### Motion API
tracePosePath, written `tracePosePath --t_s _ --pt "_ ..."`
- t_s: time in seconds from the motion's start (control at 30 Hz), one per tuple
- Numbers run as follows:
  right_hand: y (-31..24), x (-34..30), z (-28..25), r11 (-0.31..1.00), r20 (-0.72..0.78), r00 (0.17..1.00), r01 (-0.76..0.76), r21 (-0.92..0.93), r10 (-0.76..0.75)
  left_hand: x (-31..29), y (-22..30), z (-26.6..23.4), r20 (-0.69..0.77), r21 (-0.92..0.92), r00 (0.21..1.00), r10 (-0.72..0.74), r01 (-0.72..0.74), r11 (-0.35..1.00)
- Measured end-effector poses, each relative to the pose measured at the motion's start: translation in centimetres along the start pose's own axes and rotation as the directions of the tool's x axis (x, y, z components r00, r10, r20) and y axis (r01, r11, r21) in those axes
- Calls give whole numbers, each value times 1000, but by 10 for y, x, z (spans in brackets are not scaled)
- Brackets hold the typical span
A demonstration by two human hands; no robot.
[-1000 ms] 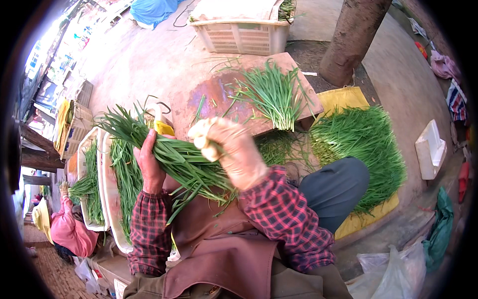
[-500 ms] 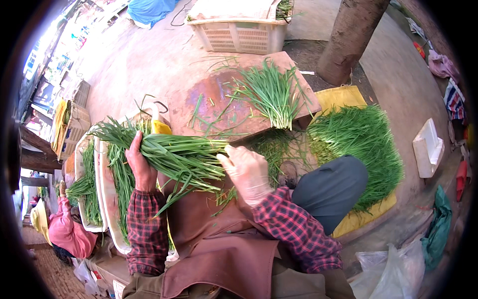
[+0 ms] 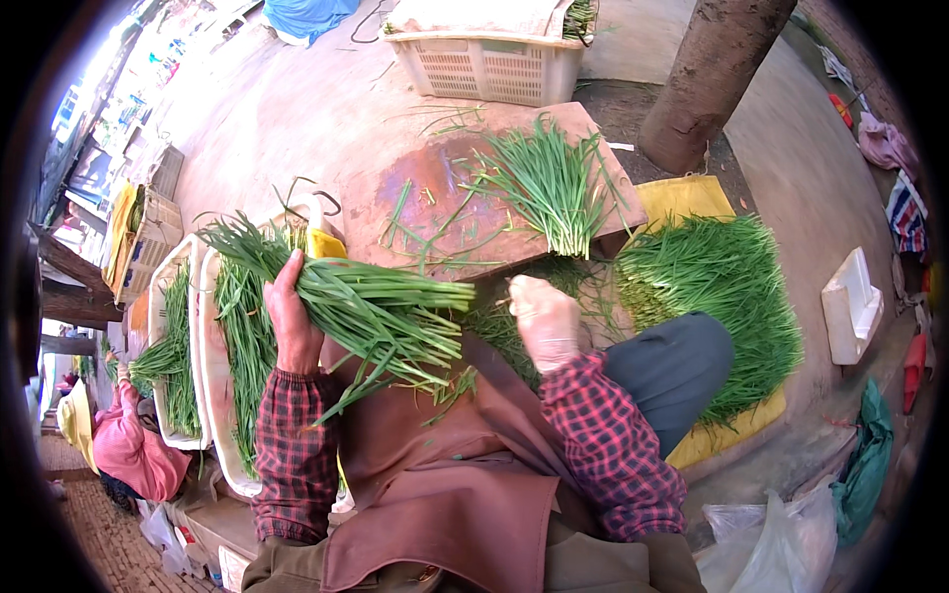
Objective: The person cleans scallions by peeling the outer skin from the bulbs and sorting them into bundles by hand.
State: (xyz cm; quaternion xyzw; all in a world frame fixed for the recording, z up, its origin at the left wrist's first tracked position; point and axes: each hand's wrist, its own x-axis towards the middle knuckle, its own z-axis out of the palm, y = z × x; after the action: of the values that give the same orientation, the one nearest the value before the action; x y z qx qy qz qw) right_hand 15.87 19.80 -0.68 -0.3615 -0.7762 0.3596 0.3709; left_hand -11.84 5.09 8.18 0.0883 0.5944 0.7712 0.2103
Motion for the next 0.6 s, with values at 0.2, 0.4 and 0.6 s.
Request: tracePosePath --t_s 0.2,0.4,0.6 --pt "-44 -1 -17 964 135 967 233 -127 -216 7 11 5 59 22 997 -46 45 999" --pt "-84 21 -11 681 252 690 719 -138 -678 19 9 -2 54 -10 993 -105 106 994" --pt "-91 24 29 547 438 603 795 -261 -667 29 -13 -5 59 -40 971 -232 235 971"
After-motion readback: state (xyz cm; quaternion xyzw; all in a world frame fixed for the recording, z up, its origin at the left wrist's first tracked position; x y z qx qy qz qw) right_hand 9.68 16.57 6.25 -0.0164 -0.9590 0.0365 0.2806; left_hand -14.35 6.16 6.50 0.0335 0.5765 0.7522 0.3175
